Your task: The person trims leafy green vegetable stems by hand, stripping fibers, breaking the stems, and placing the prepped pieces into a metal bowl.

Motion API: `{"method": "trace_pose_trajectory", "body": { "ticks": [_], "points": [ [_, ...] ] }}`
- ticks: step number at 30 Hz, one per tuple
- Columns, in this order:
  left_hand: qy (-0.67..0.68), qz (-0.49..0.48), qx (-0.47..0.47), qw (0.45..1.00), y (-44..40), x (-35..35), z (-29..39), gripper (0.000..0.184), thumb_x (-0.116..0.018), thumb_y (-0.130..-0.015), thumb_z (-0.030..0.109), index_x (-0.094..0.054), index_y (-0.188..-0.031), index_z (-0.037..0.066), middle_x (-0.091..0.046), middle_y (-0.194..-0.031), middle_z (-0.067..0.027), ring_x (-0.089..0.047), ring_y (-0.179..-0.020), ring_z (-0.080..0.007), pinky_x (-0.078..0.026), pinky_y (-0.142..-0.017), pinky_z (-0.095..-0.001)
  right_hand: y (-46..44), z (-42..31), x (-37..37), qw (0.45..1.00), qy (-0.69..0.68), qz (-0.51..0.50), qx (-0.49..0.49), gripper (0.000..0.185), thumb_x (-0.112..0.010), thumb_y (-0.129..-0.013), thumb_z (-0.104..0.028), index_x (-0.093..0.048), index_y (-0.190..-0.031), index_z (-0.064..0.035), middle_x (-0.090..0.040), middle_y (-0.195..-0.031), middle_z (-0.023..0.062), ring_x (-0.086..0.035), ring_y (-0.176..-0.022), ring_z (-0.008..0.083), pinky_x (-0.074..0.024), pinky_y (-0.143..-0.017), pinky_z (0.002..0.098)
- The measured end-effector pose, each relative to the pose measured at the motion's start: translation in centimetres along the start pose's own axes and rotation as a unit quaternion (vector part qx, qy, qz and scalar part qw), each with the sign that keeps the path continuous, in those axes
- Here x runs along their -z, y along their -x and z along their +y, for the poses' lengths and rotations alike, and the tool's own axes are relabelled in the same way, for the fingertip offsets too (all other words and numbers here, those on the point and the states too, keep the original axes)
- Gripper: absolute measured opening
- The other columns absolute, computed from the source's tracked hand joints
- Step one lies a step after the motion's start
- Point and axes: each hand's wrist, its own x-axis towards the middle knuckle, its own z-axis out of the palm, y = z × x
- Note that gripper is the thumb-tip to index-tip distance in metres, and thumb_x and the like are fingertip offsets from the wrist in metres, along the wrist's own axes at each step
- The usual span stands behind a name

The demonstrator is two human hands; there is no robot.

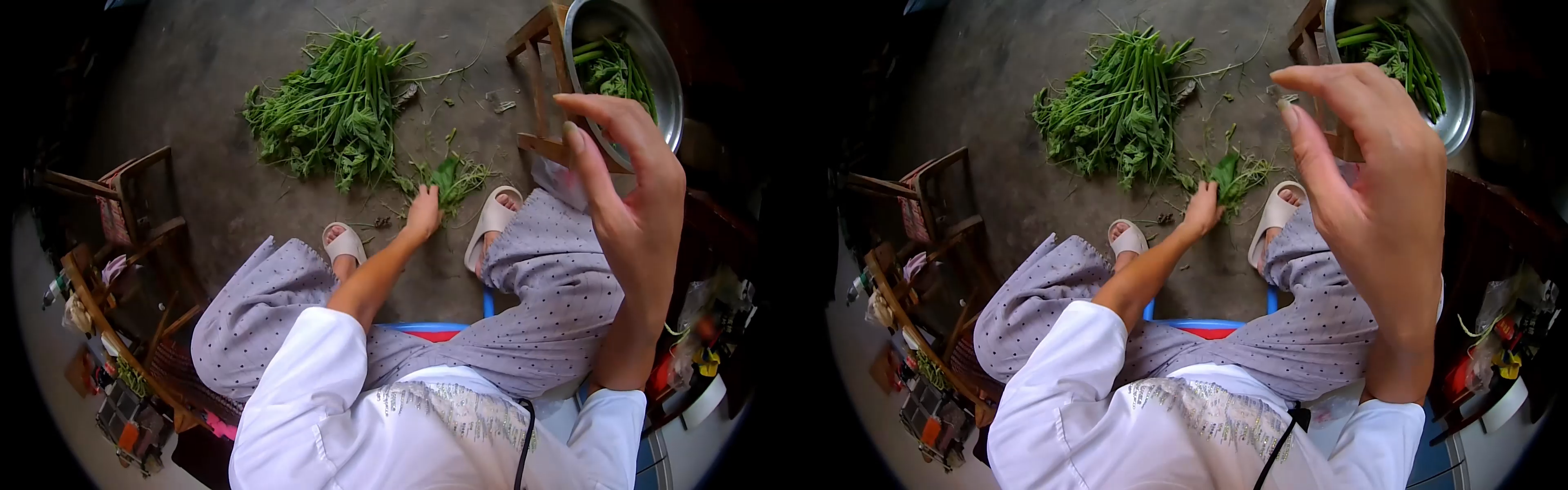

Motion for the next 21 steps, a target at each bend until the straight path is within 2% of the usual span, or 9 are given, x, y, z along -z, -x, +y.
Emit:
{"method": "trace_pose_trajectory", "body": {
  "ticks": [4,6,10,12,15,16,19,20,21],
  "points": [
    [-0.008,-0.075,0.006,0.997,0.4,4.6,2.8,0.033,-0.067,-0.081,0.016,-0.053,-0.108,0.004,-0.053,-0.101,-0.0200,-0.057,-0.089,-0.0390,-0.049,-0.075,-0.0463,-0.2,-1.0,-0.2,0.999,-0.029,-0.015,-0.021,0.018,-0.060,-0.085,-0.001,-0.064,-0.103,0.0013,-0.063,-0.096,0.0104,-0.060,-0.090,0.0189,-0.0445,-0.082,0.0276],
    [0.012,0.185,-0.054,0.981,-2.3,7.4,1.9,0.026,-0.065,-0.084,0.021,-0.058,-0.102,0.004,-0.057,-0.094,-0.0177,-0.057,-0.089,-0.0380,-0.048,-0.075,-0.0468,-0.3,-1.5,-0.2,0.999,-0.028,-0.017,-0.026,0.018,-0.060,-0.085,-0.001,-0.064,-0.102,0.0009,-0.063,-0.097,0.0109,-0.060,-0.092,0.0201,-0.0444,-0.083,0.0281],
    [-0.084,0.331,-0.036,0.939,-10.2,12.4,-3.2,0.024,-0.061,-0.085,0.015,-0.054,-0.105,0.006,-0.054,-0.101,-0.0141,-0.055,-0.096,-0.0325,-0.050,-0.078,-0.0419,-0.7,-1.8,-0.3,1.000,0.004,-0.027,0.009,0.019,-0.061,-0.084,0.000,-0.064,-0.102,0.0003,-0.063,-0.098,0.0113,-0.060,-0.092,0.0210,-0.0453,-0.082,0.0286],
    [-0.081,0.238,0.099,0.963,-13.1,14.8,-5.0,0.025,-0.062,-0.084,0.016,-0.053,-0.106,0.006,-0.053,-0.102,-0.0141,-0.055,-0.096,-0.0325,-0.050,-0.079,-0.0417,-0.9,-1.7,-0.4,0.999,0.009,-0.026,0.023,0.019,-0.062,-0.083,0.000,-0.065,-0.102,0.0001,-0.063,-0.098,0.0114,-0.061,-0.091,0.0208,-0.0458,-0.082,0.0283],
    [-0.145,0.246,0.118,0.951,-13.1,16.8,-4.7,0.026,-0.061,-0.086,0.024,-0.054,-0.104,0.007,-0.053,-0.103,-0.0146,-0.055,-0.096,-0.0318,-0.050,-0.077,-0.0405,-0.9,-1.8,-0.4,0.999,-0.003,-0.030,0.014,0.020,-0.063,-0.082,0.001,-0.065,-0.102,-0.0002,-0.063,-0.097,0.0117,-0.061,-0.089,0.0200,-0.0470,-0.078,0.0273],
    [-0.146,0.246,0.117,0.951,-13.6,15.9,-6.0,0.026,-0.061,-0.086,0.024,-0.054,-0.104,0.007,-0.053,-0.103,-0.0146,-0.055,-0.096,-0.0318,-0.050,-0.077,-0.0405,-0.9,-1.9,-0.4,0.999,-0.004,-0.033,0.023,0.020,-0.063,-0.082,0.001,-0.065,-0.102,-0.0004,-0.063,-0.097,0.0117,-0.061,-0.088,0.0196,-0.0473,-0.077,0.0268],
    [-0.272,0.387,0.021,0.881,-14.7,13.5,-8.4,0.018,-0.060,-0.086,0.024,-0.057,-0.094,0.008,-0.054,-0.098,-0.0125,-0.054,-0.092,-0.0315,-0.049,-0.075,-0.0391,-1.0,-2.0,-0.4,0.999,-0.007,-0.032,0.042,0.020,-0.063,-0.082,0.001,-0.066,-0.101,-0.0007,-0.063,-0.097,0.0115,-0.061,-0.086,0.0189,-0.0474,-0.075,0.0263],
    [-0.271,0.387,0.018,0.881,-13.9,14.2,-7.1,0.018,-0.060,-0.086,0.024,-0.057,-0.094,0.008,-0.054,-0.098,-0.0125,-0.054,-0.092,-0.0315,-0.049,-0.075,-0.0391,-0.9,-2.2,-0.4,0.998,-0.008,-0.031,0.046,0.020,-0.063,-0.082,0.002,-0.066,-0.101,-0.0007,-0.063,-0.097,0.0113,-0.061,-0.086,0.0188,-0.0473,-0.074,0.0263],
    [-0.274,0.308,0.004,0.911,-13.3,15.1,-5.6,0.017,-0.060,-0.086,0.024,-0.057,-0.093,0.008,-0.054,-0.098,-0.0119,-0.054,-0.092,-0.0310,-0.049,-0.074,-0.0390,-0.8,-2.4,-0.3,0.998,-0.008,-0.030,0.051,0.020,-0.063,-0.081,0.002,-0.066,-0.101,-0.0008,-0.063,-0.097,0.0111,-0.061,-0.086,0.0187,-0.0472,-0.074,0.0263]
  ]
}}
